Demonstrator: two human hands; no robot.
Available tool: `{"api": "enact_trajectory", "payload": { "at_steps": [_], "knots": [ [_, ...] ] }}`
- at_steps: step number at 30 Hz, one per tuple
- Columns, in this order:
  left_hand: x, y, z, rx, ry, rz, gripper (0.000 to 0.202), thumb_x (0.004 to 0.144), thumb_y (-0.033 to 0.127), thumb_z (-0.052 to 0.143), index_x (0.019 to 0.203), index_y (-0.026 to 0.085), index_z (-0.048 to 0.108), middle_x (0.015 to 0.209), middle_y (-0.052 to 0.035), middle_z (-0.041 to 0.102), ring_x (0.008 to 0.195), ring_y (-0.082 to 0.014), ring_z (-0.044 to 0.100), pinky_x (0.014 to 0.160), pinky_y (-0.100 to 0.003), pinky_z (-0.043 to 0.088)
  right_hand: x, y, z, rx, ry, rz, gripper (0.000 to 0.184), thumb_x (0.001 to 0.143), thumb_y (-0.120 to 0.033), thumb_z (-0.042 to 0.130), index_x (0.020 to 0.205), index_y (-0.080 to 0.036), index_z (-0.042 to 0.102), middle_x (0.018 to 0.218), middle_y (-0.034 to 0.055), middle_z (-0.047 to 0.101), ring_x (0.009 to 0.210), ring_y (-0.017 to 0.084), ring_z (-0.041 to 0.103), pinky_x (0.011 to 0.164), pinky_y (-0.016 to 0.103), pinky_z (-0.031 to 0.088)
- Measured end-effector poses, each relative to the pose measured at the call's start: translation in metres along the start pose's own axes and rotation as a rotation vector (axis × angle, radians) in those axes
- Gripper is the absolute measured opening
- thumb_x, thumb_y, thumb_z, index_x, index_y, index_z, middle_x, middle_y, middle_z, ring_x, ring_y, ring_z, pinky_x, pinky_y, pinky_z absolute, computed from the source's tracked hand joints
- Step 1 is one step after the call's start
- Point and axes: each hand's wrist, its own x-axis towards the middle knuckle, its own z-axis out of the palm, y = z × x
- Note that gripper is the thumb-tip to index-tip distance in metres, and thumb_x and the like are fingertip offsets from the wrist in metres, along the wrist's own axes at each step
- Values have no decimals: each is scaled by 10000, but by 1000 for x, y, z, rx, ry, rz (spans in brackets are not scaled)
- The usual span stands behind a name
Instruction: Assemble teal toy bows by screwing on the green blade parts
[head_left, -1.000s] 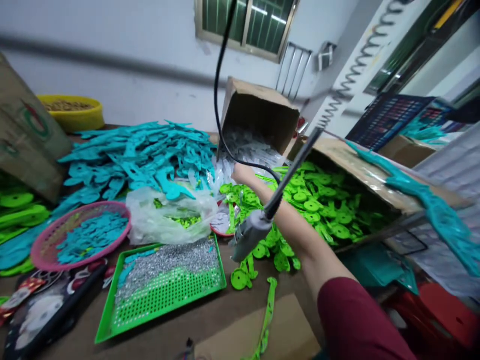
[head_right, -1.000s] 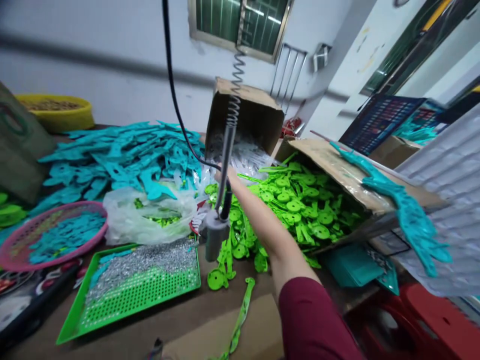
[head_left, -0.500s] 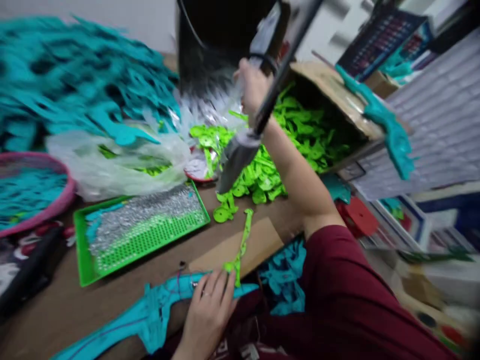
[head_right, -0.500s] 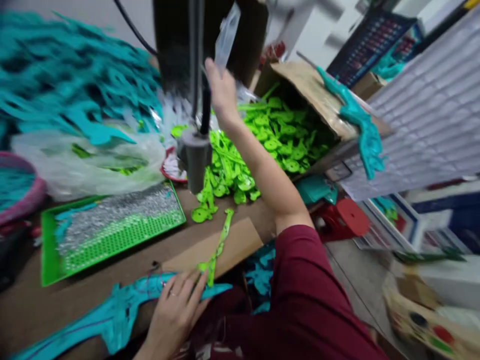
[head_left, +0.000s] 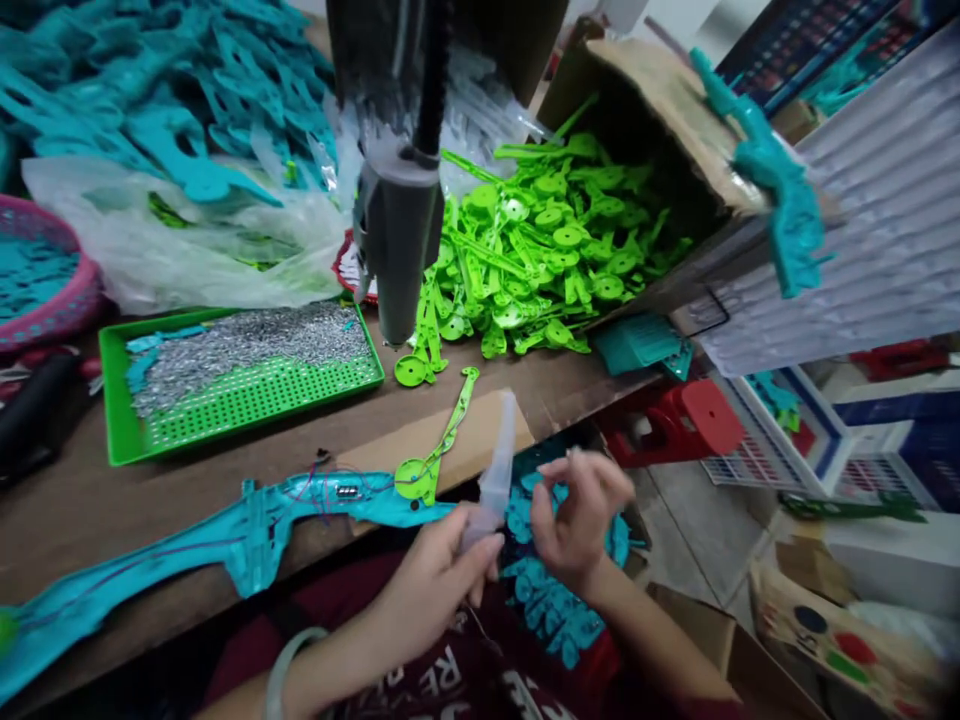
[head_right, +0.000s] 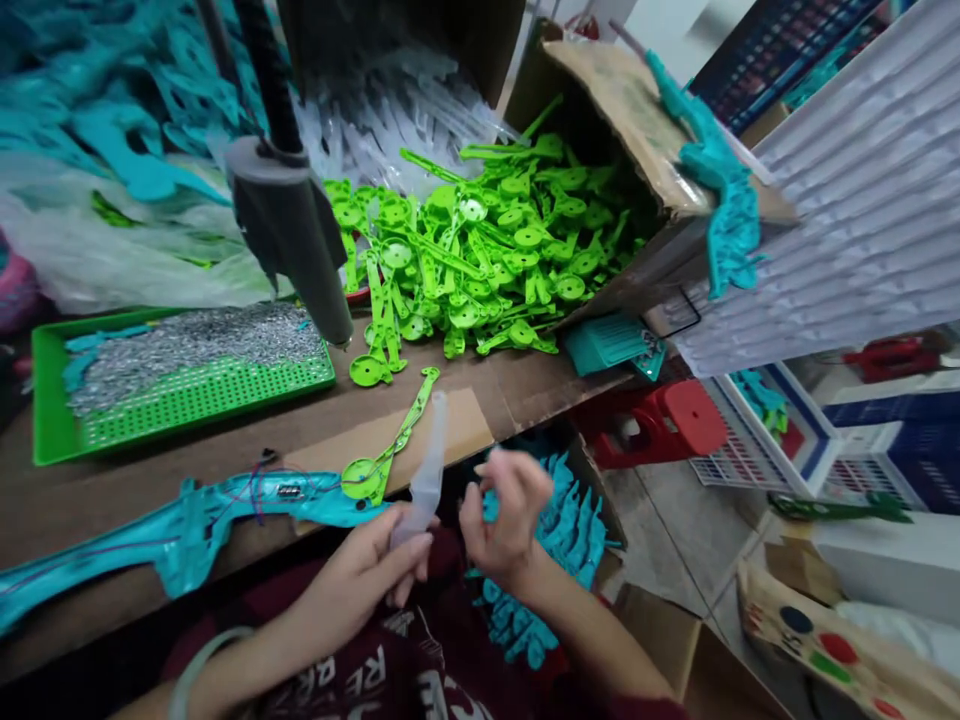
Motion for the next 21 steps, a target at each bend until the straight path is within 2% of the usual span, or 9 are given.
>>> {"api": "enact_trajectory", "payload": {
  "at_steps": [2, 4, 5, 8, 10, 11, 13, 17, 21],
  "knots": [
    [3, 0, 2, 165, 30, 20, 338, 999, 487, 486, 876, 181, 562, 636, 38, 566, 534, -104, 522, 519, -221, 397, -1, -3, -1, 233, -123, 104, 326, 975, -397, 498, 1223, -282, 676, 1000, 77, 648, 822, 206, 681, 666, 352, 610],
    [5, 0, 0, 394, 68, 127, 253, 1002, 417, 502, 1019, 181, 592, 806, -14, 674, 679, -151, 630, 597, -254, 484, -1, -2, -5, 370, -250, 71, 276, 972, -422, 525, 1102, -262, 709, 975, 69, 660, 846, 202, 676, 668, 323, 595],
    [5, 1, -4, 529, 117, 216, 261, 995, 389, 522, 1135, 177, 584, 964, -60, 708, 818, -186, 674, 690, -294, 534, 0, 1, -8, 400, -223, 63, 250, 975, -409, 527, 1059, -260, 709, 971, 66, 661, 808, 191, 670, 637, 311, 582],
    [3, 4, -26, 982, 307, 469, 534, 950, 384, 619, 1403, 155, 454, 1344, -170, 604, 1205, -294, 601, 983, -455, 516, 6, 18, -21, 290, 135, 65, 188, 969, -347, 533, 1039, -251, 679, 1017, 81, 659, 678, 166, 633, 559, 317, 545],
    [-1, 3, -46, 1223, 326, 526, 611, 920, 417, 662, 1418, 136, 448, 1398, -193, 558, 1262, -333, 555, 1020, -501, 490, 14, 32, -26, 131, 279, 54, 132, 914, -347, 618, 958, -239, 681, 987, 89, 678, 749, 204, 661, 644, 365, 574],
    [-4, 0, -56, 1307, 316, 539, 595, 917, 424, 665, 1396, 128, 473, 1396, -198, 556, 1259, -342, 551, 1016, -509, 488, 17, 37, -26, 99, 280, 72, 128, 887, -355, 655, 921, -235, 679, 935, 85, 691, 790, 223, 676, 693, 386, 586],
    [-8, -8, -70, 1421, 310, 573, 499, 938, 399, 639, 1331, 111, 530, 1370, -204, 572, 1243, -348, 555, 1004, -511, 487, 22, 38, -19, 241, 192, 210, 166, 886, -388, 661, 937, -230, 663, 813, 55, 700, 738, 216, 695, 668, 373, 598],
    [-11, -25, -79, 1519, 357, 664, 310, 975, 261, 567, 1237, 101, 601, 1327, -188, 617, 1238, -336, 557, 1021, -492, 465, 28, 22, 21, 781, -132, 579, 303, 860, -476, 688, 962, -207, 594, 678, 4, 692, 503, 161, 672, 408, 238, 518],
    [-9, -29, -80, 1484, 343, 637, 291, 967, 213, 535, 1226, 115, 623, 1302, -175, 642, 1195, -323, 582, 996, -492, 476, 37, 18, 58, 906, -291, 707, 405, 772, -510, 765, 939, -192, 576, 644, -11, 694, 438, 134, 656, 369, 182, 502]
  ]
}}
